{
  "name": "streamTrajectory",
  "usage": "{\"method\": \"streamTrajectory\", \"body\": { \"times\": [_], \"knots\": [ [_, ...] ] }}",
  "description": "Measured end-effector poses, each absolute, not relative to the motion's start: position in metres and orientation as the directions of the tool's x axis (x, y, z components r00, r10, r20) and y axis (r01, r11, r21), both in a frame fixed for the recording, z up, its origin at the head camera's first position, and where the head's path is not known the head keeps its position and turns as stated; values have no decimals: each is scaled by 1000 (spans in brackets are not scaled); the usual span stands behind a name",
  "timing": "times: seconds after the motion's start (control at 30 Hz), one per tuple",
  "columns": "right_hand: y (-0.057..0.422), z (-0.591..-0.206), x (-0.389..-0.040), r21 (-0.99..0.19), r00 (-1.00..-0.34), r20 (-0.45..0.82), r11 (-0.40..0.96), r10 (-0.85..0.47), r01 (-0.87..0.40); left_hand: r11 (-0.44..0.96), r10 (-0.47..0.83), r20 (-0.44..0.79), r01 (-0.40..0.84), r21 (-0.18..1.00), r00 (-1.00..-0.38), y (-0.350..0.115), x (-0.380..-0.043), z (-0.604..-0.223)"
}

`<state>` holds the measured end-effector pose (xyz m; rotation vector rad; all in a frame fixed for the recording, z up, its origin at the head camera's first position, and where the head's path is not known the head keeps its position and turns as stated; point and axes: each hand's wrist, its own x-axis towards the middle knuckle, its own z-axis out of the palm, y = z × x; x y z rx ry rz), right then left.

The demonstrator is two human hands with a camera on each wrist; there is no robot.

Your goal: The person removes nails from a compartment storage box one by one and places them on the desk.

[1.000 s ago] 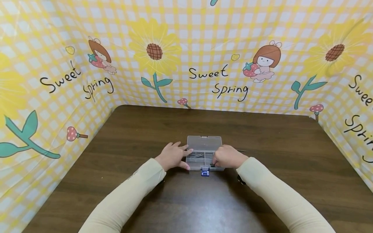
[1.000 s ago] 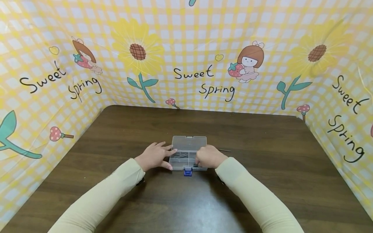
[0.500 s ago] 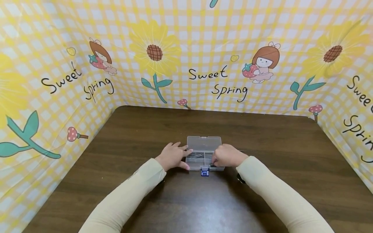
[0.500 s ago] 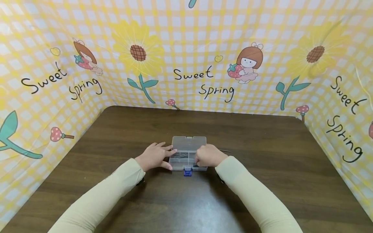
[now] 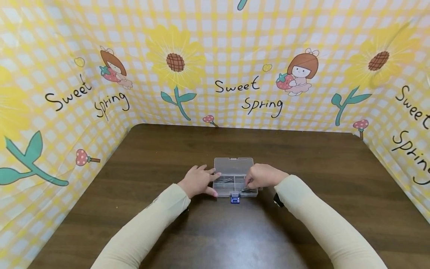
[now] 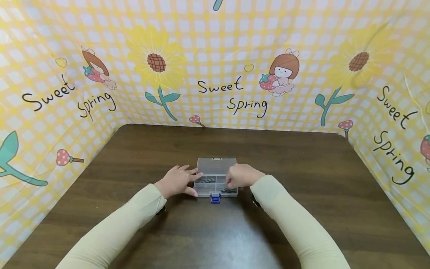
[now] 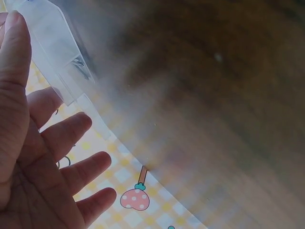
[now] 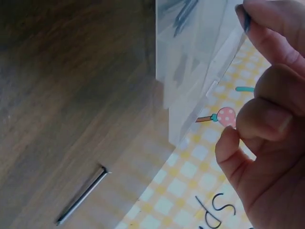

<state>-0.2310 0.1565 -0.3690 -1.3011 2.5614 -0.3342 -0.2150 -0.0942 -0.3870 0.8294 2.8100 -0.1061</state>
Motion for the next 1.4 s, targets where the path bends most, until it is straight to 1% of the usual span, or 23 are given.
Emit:
{"method": "streamTrajectory", "body": {
  "times": [0.17, 0.23, 0.4, 0.5, 0.83, 0.97, 1.1, 1.23, 1.4],
  "knots": [
    [164, -371, -238, -460, -584, -123, 567, -803, -683, 837, 533, -211, 547, -10, -819, -94, -216, -389],
    [168, -372, -240, -511, -598, -127, 569, -791, -644, 836, 535, -208, 549, -11, -819, -94, -216, -389],
    [179, -371, -246, -590, -651, -125, 584, -748, -558, 835, 537, -199, 550, -13, -820, -93, -216, -389],
    [185, -371, -249, -610, -680, -127, 597, -722, -520, 833, 539, -196, 553, -15, -819, -93, -216, -388],
    [221, -370, -256, -580, -760, -141, 675, -635, -456, 831, 545, -194, 557, -6, -816, -94, -217, -387],
    [238, -372, -256, -575, -777, -133, 687, -615, -445, 836, 538, -193, 549, -5, -821, -95, -217, -388],
    [252, -378, -253, -574, -793, -155, 707, -589, -412, 834, 540, -199, 551, 1, -817, -95, -216, -388],
    [259, -383, -250, -569, -810, -173, 728, -560, -382, 835, 539, -205, 551, -3, -817, -95, -215, -388],
    [263, -388, -248, -558, -836, -161, 747, -524, -361, 833, 540, -203, 553, -4, -817, -96, -216, -390]
  ]
}}
